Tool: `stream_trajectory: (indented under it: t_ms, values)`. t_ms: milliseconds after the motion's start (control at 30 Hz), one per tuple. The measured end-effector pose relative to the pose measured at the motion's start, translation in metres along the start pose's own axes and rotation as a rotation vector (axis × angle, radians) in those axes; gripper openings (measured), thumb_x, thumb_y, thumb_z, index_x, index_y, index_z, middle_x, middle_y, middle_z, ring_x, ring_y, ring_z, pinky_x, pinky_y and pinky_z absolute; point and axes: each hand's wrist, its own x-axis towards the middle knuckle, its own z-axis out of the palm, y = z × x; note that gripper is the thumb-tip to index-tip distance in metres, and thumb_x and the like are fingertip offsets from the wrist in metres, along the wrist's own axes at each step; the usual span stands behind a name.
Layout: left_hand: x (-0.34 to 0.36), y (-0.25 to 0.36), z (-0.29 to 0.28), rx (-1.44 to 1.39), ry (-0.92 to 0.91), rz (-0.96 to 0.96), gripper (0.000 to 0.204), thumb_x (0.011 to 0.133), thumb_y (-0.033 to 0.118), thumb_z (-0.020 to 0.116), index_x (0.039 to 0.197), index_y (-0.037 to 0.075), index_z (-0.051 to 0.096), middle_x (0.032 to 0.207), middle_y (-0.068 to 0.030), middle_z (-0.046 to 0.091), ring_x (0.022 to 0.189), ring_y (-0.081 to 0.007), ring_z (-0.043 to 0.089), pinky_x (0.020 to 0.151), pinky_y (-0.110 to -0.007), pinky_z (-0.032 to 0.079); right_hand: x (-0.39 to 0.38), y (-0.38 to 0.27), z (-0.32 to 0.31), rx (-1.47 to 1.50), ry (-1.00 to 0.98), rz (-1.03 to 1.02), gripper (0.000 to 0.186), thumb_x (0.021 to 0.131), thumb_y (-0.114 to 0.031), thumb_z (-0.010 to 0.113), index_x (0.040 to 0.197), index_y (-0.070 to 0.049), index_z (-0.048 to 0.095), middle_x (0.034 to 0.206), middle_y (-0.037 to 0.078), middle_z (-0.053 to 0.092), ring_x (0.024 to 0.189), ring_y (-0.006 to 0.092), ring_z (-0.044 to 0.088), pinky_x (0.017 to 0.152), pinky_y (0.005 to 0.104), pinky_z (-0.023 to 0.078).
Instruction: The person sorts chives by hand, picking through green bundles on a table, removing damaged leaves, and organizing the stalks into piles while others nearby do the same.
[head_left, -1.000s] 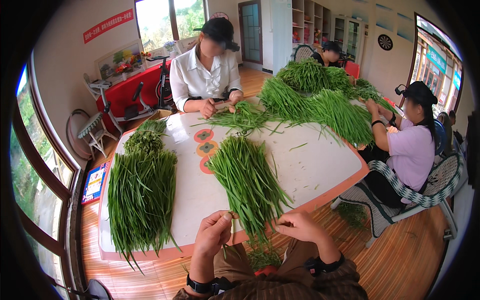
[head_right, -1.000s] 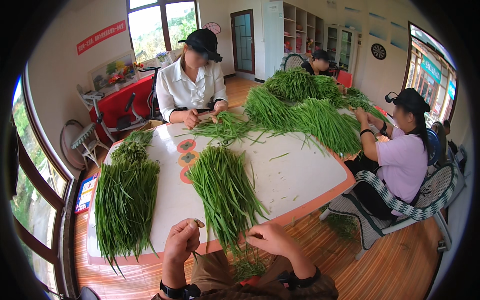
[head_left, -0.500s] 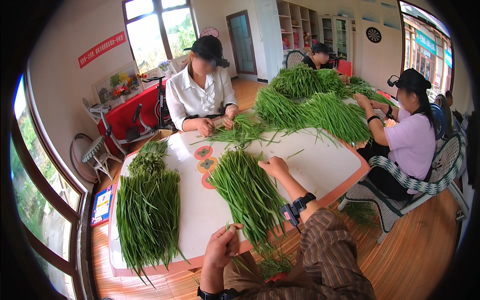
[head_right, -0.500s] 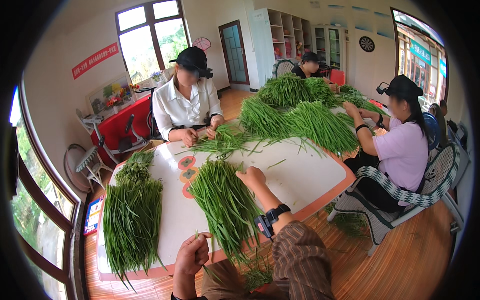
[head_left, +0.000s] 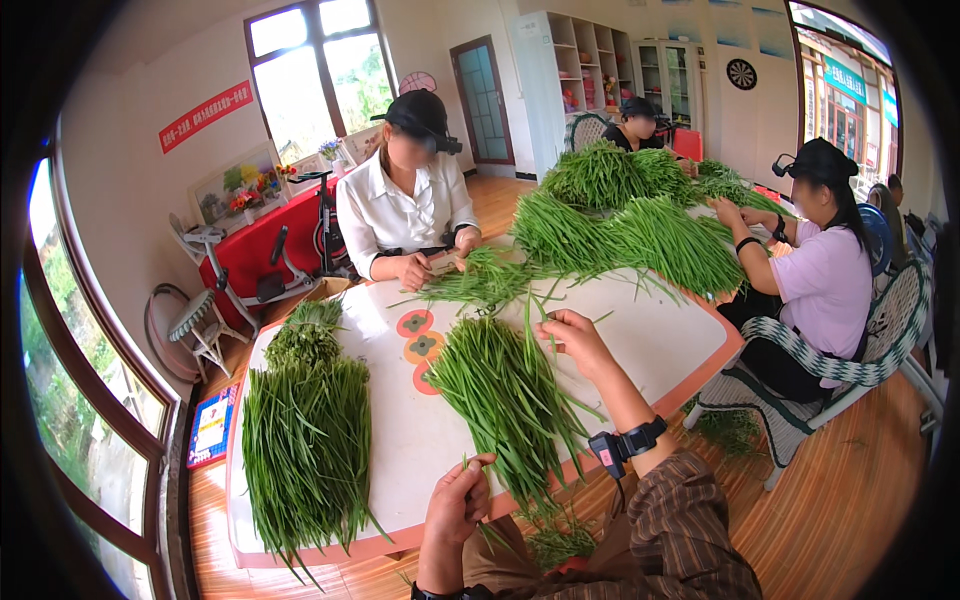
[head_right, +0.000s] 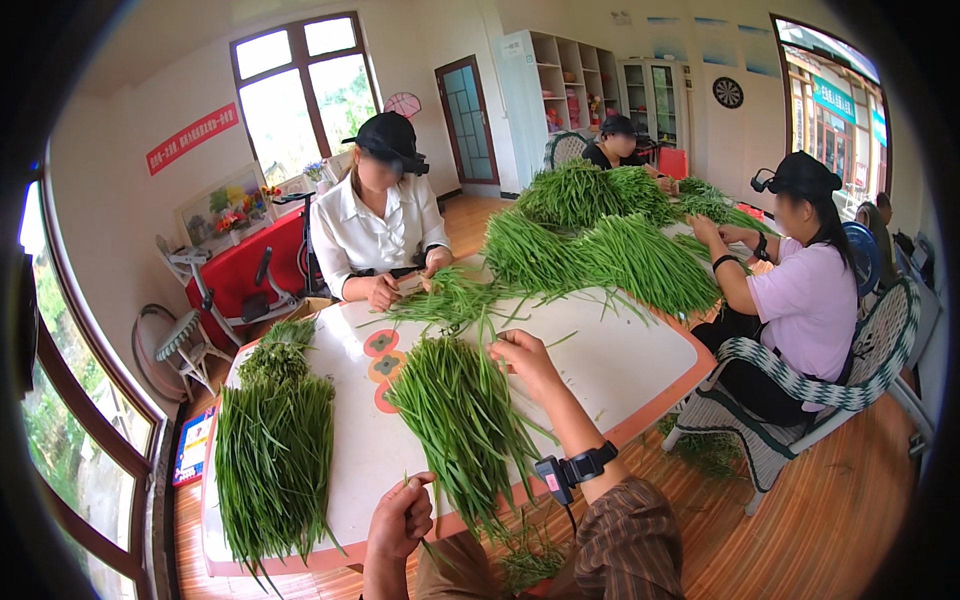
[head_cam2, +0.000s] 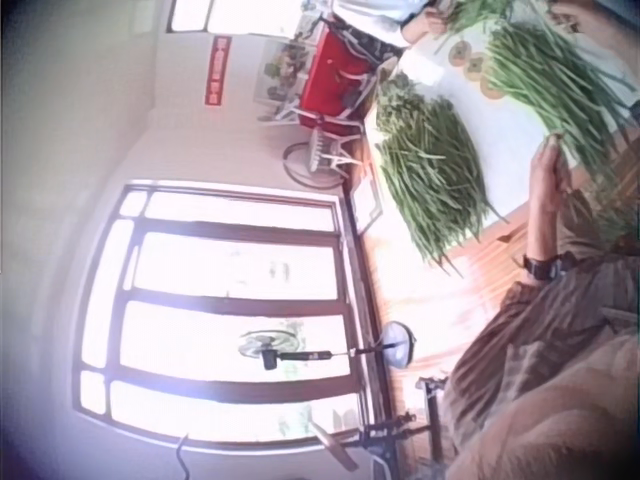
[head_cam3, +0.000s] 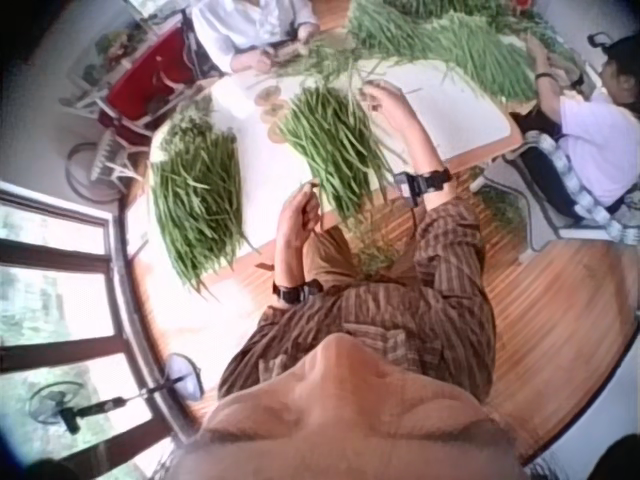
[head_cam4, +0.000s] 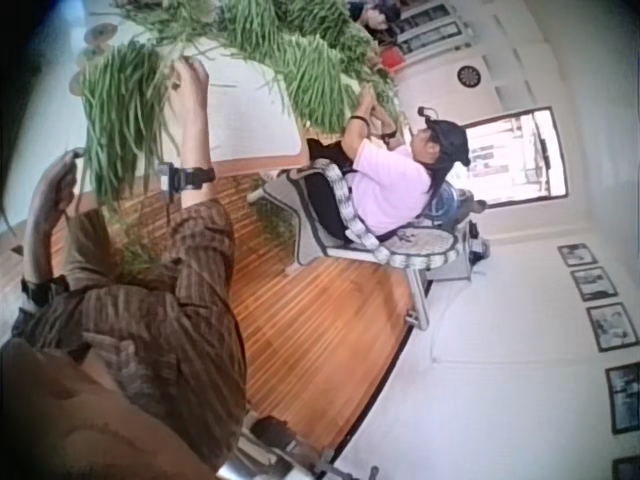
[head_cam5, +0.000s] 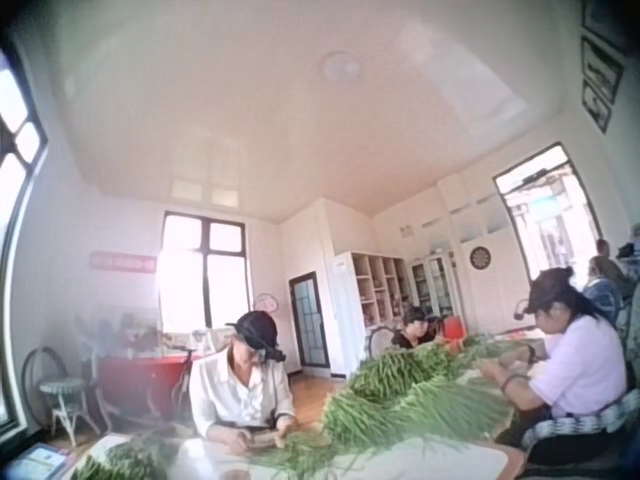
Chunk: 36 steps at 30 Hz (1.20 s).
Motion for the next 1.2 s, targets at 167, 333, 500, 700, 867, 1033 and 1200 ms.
stream_trajectory:
  t_ms: [167, 333, 500, 700, 867, 1033, 1200]
  values:
    - [0.007, 0.001, 0.002, -0.003, 0.007, -0.013, 0.025, 0.091, 0.018, 0.043, 0.107, 0.0, 0.051, 0.056, 0.0048, 0.03, 0.042, -0.0039, 0.023, 0.037, -0.019, 0.02, -0.023, -0.007, -0.014, 0.331, -0.218, 0.086, 0.01, 0.081, -0.013, 0.05, 0.088, -0.007, 0.054, 0.093, 0.007, 0.061, 0.086, 0.0149, 0.056, 0.073, 0.0299, 0.044]
    - [0.035, 0.02, 0.012, 0.11, 0.02, 0.155, 0.03, 0.092, 0.02, 0.042, 0.114, 0.0, 0.045, 0.056, 0.0048, 0.028, 0.04, -0.0036, 0.021, 0.035, -0.019, 0.018, -0.061, -0.009, 0.004, 0.09, -0.342, -0.013, 0.017, 0.08, -0.008, 0.051, 0.095, 0.0, 0.055, 0.093, 0.007, 0.061, 0.082, 0.0112, 0.054, 0.071, 0.0244, 0.044]
    - [0.071, 0.044, 0.031, 0.23, 0.025, 0.238, 0.034, 0.093, 0.024, 0.041, 0.119, 0.003, 0.044, 0.057, 0.0054, 0.029, 0.04, -0.0033, 0.022, 0.036, -0.019, 0.019, -0.089, -0.006, 0.033, -0.064, -0.431, -0.044, 0.016, 0.082, -0.01, 0.055, 0.093, 0.002, 0.056, 0.088, 0.003, 0.061, 0.079, 0.0064, 0.054, 0.069, 0.0199, 0.043]
    - [0.071, 0.041, 0.015, 0.399, 0.137, 0.399, 0.018, 0.091, 0.024, 0.046, 0.089, 0.008, 0.054, 0.055, 0.0076, 0.034, 0.042, -0.0013, 0.027, 0.037, -0.018, 0.019, -0.103, 0.008, 0.055, -0.25, -0.376, -0.115, 0.021, 0.082, -0.013, 0.058, 0.095, 0.003, 0.057, 0.075, 0.005, 0.063, 0.067, 0.0076, 0.057, 0.062, 0.0231, 0.045]
    - [0.036, 0.08, 0.011, 0.306, 0.37, 0.747, 0.023, 0.091, 0.027, 0.045, 0.088, 0.006, 0.053, 0.062, 0.0021, 0.043, 0.049, -0.0057, 0.036, 0.043, -0.019, 0.03, -0.103, 0.007, 0.031, -0.471, -0.471, -0.126, 0.02, 0.084, -0.019, 0.057, 0.089, 0.0, 0.062, 0.067, 0.004, 0.063, 0.062, 0.0072, 0.056, 0.059, 0.0228, 0.044]
    - [0.009, 0.1, -0.006, 0.153, 0.344, 0.892, 0.019, 0.091, 0.021, 0.044, 0.092, 0.003, 0.053, 0.085, -0.0065, 0.056, 0.076, -0.0161, 0.054, 0.073, -0.03, 0.044, -0.097, 0.012, 0.005, -0.561, -0.485, -0.018, 0.022, 0.081, -0.023, 0.059, 0.088, -0.003, 0.064, 0.066, 0.004, 0.063, 0.06, 0.009, 0.056, 0.057, 0.0237, 0.043]
    - [-0.017, 0.092, -0.017, -0.007, 0.045, 0.666, 0.019, 0.092, 0.021, 0.042, 0.094, 0.004, 0.049, 0.068, -0.0025, 0.046, 0.055, -0.0105, 0.043, 0.048, -0.025, 0.039, -0.071, 0.004, -0.02, -0.779, -0.003, -0.176, 0.021, 0.079, -0.023, 0.057, 0.077, -0.004, 0.063, 0.066, 0.011, 0.062, 0.059, 0.0207, 0.06, 0.058, 0.0297, 0.045]
